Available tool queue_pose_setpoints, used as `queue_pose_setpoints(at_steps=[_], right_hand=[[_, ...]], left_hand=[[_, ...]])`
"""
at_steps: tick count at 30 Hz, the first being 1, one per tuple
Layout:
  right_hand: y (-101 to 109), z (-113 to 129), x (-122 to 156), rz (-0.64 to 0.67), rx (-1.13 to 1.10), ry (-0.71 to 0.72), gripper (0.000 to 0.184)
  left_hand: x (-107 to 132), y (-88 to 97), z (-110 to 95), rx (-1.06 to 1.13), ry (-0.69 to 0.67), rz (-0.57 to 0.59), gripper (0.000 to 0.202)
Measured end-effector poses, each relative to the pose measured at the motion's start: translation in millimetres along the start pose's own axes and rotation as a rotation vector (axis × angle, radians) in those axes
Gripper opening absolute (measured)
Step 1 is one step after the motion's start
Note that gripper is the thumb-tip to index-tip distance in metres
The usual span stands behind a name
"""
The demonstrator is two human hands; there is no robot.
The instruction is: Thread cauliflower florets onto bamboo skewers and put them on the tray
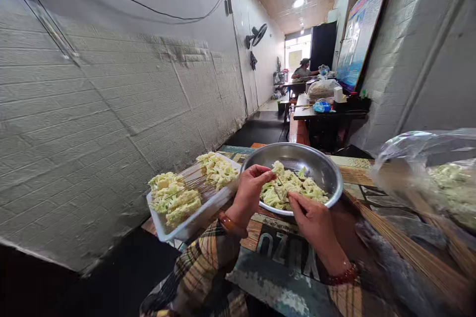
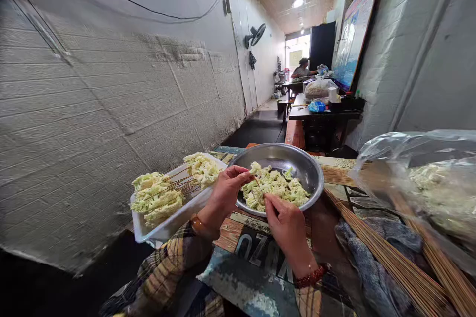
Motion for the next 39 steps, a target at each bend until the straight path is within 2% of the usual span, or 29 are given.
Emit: queue_pose_setpoints(at_steps=[12,30,39], right_hand=[[0,0,0,-0.011,0.001,0.015,0.032],[0,2,1,-0.024,0.036,0.03,0.031],[-1,3,3,-0.031,0.072,0.048,0.032]], left_hand=[[8,-3.8,-12,-0.062,-0.026,0.071,0.016],[9,-1.3,-14,-0.178,-0.096,0.065,0.022],[10,0.8,-26,-0.431,-0.303,0.071,0.012]])
Point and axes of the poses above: each hand's wrist, its own x-axis away from the middle knuckle, its own y-axis out of the back of the hand, z = x × y, the point moved 10 cm from there along -x, towards the middle knuckle, and after that the axes turned 7 degrees about -z, right-handed, at the moved point
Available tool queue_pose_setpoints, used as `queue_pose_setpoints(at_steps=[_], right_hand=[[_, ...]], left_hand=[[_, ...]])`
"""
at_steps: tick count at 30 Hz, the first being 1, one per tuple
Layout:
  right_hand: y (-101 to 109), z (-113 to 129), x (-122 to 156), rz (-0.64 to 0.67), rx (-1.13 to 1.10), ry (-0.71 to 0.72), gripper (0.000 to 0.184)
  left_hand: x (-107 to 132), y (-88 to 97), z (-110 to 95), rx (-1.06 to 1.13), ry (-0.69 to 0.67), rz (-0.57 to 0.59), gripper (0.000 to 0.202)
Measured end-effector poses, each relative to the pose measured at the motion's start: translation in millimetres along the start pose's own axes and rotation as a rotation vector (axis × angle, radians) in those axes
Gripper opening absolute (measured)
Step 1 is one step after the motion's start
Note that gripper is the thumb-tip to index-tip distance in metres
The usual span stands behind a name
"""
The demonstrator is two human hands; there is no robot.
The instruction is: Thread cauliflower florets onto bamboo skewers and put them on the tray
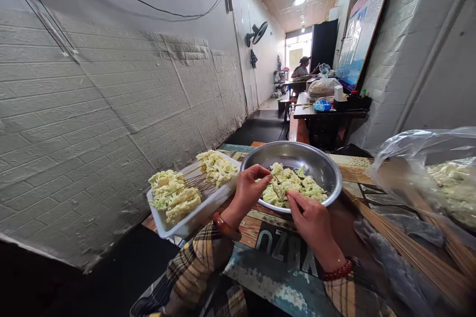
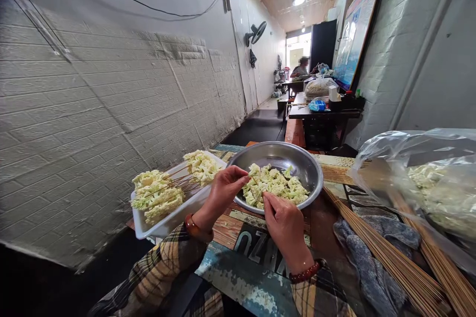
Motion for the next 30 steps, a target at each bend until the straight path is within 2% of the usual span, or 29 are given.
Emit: queue_pose_setpoints(at_steps=[3,10,22,27,30], right_hand=[[-1,0,0,-0.016,0.019,0.002,0.034],[-2,0,1,-0.014,0.034,0.004,0.034],[0,3,0,-0.014,0.04,0.002,0.034],[-1,1,0,-0.013,0.024,-0.011,0.034],[0,-2,-1,-0.02,0.006,-0.029,0.035]], left_hand=[[-1,-2.0,1,-0.012,-0.011,0.015,0.013],[-2,-6.3,10,0.063,0.06,0.032,0.015],[-2,-5.4,5,-0.073,-0.03,0.078,0.013],[4,-17.7,1,-0.12,-0.065,0.137,0.01],[8,-23.4,1,-0.099,-0.037,0.141,0.007]])
Point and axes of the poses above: each hand's wrist, its own x-axis away from the middle knuckle, its own y-axis out of the back of the hand, z = x × y, the point moved 10 cm from there along -x, towards the middle knuckle, and after that the axes turned 7 degrees about -z, right-handed, at the moved point
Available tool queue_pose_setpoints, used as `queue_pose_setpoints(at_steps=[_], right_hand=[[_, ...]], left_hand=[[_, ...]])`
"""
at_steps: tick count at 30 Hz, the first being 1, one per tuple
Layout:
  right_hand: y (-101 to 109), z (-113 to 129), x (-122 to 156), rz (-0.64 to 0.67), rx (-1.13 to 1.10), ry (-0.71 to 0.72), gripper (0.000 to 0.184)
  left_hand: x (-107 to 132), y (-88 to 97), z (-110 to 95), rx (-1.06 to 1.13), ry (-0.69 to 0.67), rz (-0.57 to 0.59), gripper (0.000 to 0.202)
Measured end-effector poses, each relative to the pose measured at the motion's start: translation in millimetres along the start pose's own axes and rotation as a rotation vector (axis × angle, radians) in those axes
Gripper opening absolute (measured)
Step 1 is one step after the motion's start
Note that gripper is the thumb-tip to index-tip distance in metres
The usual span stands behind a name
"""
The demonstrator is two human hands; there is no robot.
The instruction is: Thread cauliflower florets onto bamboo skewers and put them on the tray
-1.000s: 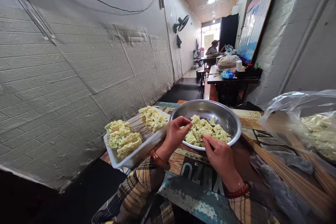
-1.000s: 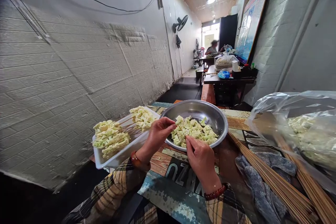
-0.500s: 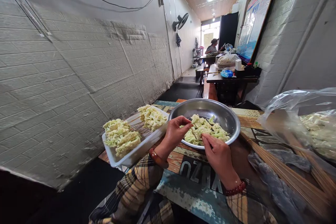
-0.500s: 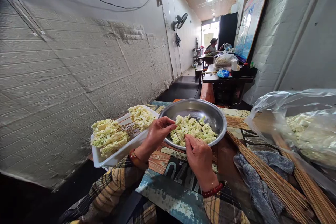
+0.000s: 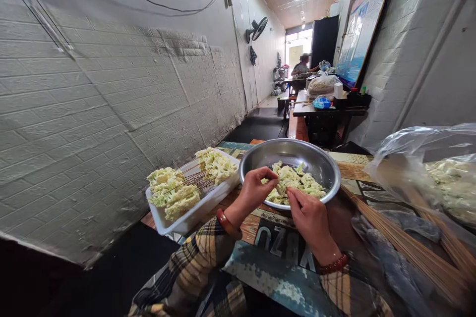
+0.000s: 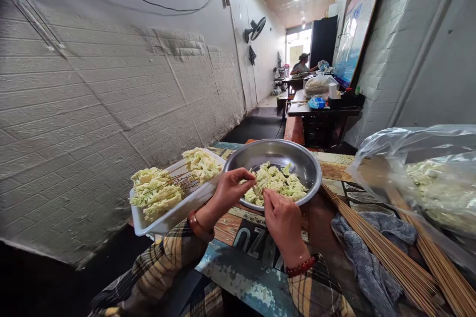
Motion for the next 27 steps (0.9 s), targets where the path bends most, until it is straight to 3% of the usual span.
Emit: queue_pose_setpoints(at_steps=[6,9,14,27], right_hand=[[6,-1,-3,-0.021,-0.044,-0.025,0.034],[7,-1,-3,-0.028,-0.046,-0.03,0.034],[5,-1,-3,-0.013,-0.048,-0.025,0.032],[4,-2,-2,-0.01,-0.054,-0.023,0.035]], left_hand=[[0,1.9,2,0.245,0.161,-0.033,0.024],[4,-7.9,4,0.275,0.213,0.016,0.032],[7,-27.1,4,0.312,0.2,0.064,0.034],[5,-28.7,13,0.384,0.224,-0.044,0.031]])
Point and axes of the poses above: each hand's wrist, its own x-axis away from the middle knuckle, its own y-axis out of the back of the hand, z = x × y, the point moved 10 cm from there along -x, towards the middle knuckle, and after that the axes turned 7 degrees about -z, right-handed, at the moved point
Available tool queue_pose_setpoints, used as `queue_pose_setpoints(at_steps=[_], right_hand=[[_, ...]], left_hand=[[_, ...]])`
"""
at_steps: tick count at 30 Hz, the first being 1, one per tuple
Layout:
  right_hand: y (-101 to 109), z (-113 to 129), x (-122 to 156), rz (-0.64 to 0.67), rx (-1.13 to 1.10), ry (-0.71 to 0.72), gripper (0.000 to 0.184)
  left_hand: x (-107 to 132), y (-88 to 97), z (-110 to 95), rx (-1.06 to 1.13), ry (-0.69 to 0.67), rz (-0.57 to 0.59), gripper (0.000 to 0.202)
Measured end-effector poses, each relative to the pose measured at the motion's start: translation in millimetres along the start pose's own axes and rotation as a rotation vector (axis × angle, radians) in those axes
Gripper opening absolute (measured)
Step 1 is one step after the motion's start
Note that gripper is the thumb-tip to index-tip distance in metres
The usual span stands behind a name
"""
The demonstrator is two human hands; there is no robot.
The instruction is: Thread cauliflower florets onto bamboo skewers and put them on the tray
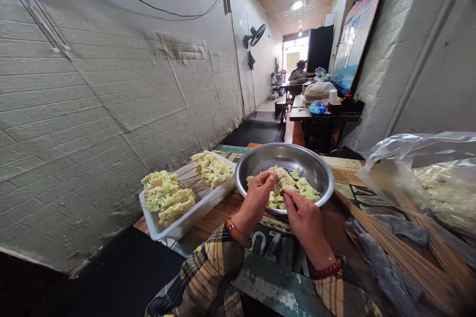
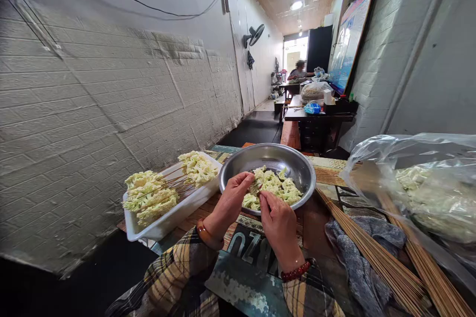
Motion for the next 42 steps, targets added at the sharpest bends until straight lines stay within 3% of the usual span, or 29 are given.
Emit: queue_pose_setpoints(at_steps=[10,20,24,29,32,38,42], right_hand=[[1,2,2,-0.026,0.036,0.011,0.038],[6,2,-3,-0.012,0.058,-0.008,0.039],[17,-2,-8,-0.04,0.101,-0.061,0.039],[32,-26,-11,-0.051,0.207,-0.192,0.036],[34,-38,-10,-0.032,0.22,-0.241,0.038],[26,-45,-11,0.011,0.154,-0.265,0.041],[25,-47,-10,0.03,0.181,-0.269,0.041]], left_hand=[[5,-6.0,-9,-0.034,-0.021,0.01,0.028],[2,-13.8,-3,-0.055,-0.007,0.07,0.029],[-10,2.0,-1,-0.03,0.012,0.038,0.038],[-30,38.3,-1,-0.319,-0.11,0.001,0.04],[-40,49.7,7,-0.48,-0.161,0.021,0.032],[-54,38.9,24,-0.825,-0.27,0.14,0.015],[-74,33.1,29,-1.033,-0.326,0.183,0.02]])
Point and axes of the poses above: each hand's wrist, its own x-axis away from the middle knuckle, its own y-axis out of the back of the hand, z = x × y, the point moved 10 cm from there along -x, towards the middle knuckle, and after that the axes turned 7 degrees about -z, right-handed, at the moved point
